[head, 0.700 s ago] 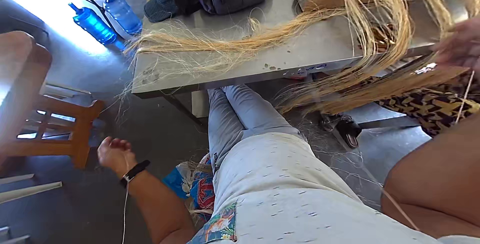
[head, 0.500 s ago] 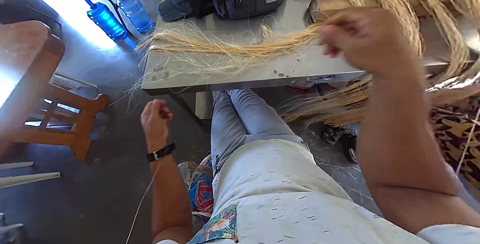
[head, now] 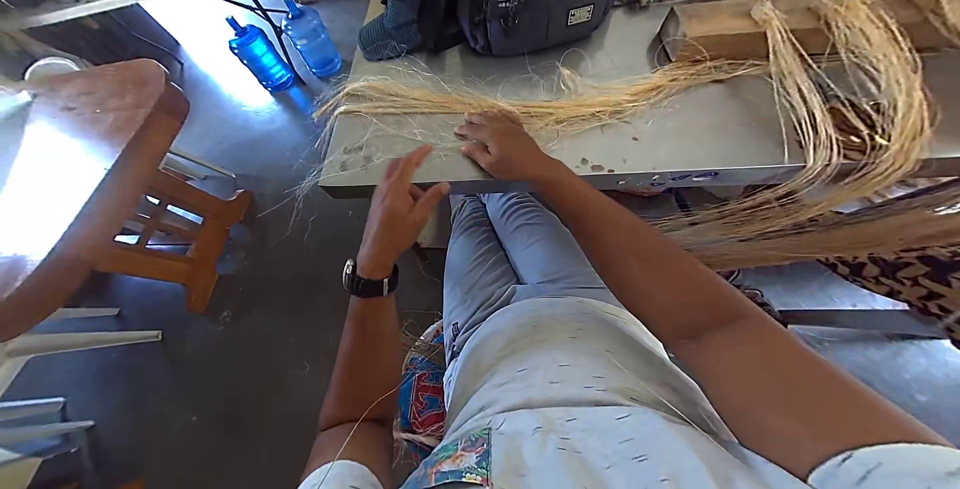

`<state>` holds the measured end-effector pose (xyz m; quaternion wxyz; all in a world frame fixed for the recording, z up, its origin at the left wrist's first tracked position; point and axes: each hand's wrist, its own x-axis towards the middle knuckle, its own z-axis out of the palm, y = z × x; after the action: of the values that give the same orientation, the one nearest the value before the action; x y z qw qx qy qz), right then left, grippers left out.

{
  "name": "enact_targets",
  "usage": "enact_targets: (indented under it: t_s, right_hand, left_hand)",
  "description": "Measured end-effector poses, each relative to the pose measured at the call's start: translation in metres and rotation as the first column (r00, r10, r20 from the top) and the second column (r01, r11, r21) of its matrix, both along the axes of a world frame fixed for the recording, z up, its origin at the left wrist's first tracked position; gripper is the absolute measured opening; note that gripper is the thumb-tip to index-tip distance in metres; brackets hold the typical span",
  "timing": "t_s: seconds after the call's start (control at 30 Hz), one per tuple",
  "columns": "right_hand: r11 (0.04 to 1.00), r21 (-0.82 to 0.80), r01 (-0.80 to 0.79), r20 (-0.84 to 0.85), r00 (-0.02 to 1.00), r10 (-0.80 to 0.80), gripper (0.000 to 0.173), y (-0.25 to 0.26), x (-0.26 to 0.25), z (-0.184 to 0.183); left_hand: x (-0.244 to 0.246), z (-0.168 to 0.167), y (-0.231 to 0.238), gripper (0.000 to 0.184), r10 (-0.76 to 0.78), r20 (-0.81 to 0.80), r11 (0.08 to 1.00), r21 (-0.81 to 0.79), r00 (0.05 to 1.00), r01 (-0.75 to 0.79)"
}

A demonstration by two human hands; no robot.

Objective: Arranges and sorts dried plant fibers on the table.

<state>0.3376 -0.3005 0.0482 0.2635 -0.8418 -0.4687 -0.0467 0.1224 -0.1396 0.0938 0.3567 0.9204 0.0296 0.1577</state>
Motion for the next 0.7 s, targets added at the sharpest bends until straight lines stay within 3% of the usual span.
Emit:
enact_targets:
  t_s: [0.07,0.13,0.3,0.4,0.47,0.6,0.67,0.7]
  right_hand:
    - [0.995,0.099,-0.007,-0.029,1.000,0.010,0.033,-0.002,-0.001,-0.002]
    - [0.981,0.195,0.007,-0.058,0.998,0.004,0.026,-0.004,-0.001,0.002]
    - [0.876,0.439,0.200,-0.368,0.929,-0.027,0.028,-0.018,0.000,0.013]
    - [0.690,0.652,0.313,-0.491,0.869,0.070,0.027,-0.022,0.009,0.007]
    - [0.602,0.713,0.360,-0.537,0.832,0.138,0.025,-0.022,0.012,0.005]
    - [0.601,0.664,0.445,-0.652,0.738,0.174,0.022,-0.020,0.015,0.016]
    - [0.689,0.546,0.477,-0.738,0.663,0.126,0.023,-0.018,0.019,0.030]
    - [0.733,0.482,0.480,-0.770,0.631,0.094,0.024,-0.016,0.024,0.038]
  left_hand:
    - [0.010,-0.003,0.011,0.073,0.101,0.038,0.981,0.162,0.994,-0.106]
    - [0.030,-0.002,0.027,0.078,0.138,-0.033,0.954,0.273,0.990,-0.124]
    - [0.068,-0.005,0.071,0.032,0.118,-0.103,0.908,0.415,0.988,-0.065]
    - [0.076,0.000,0.098,0.027,0.203,-0.086,0.875,0.463,0.975,-0.141]
    - [0.084,0.005,0.124,0.026,0.260,-0.084,0.864,0.465,0.962,-0.193]
    - [0.098,0.035,0.171,0.031,0.237,-0.094,0.950,0.231,0.967,-0.210]
    - [0.098,0.054,0.189,0.037,0.202,-0.060,0.971,-0.119,0.978,-0.208]
    - [0.095,0.064,0.195,0.037,0.193,-0.013,0.931,-0.315,0.981,-0.187]
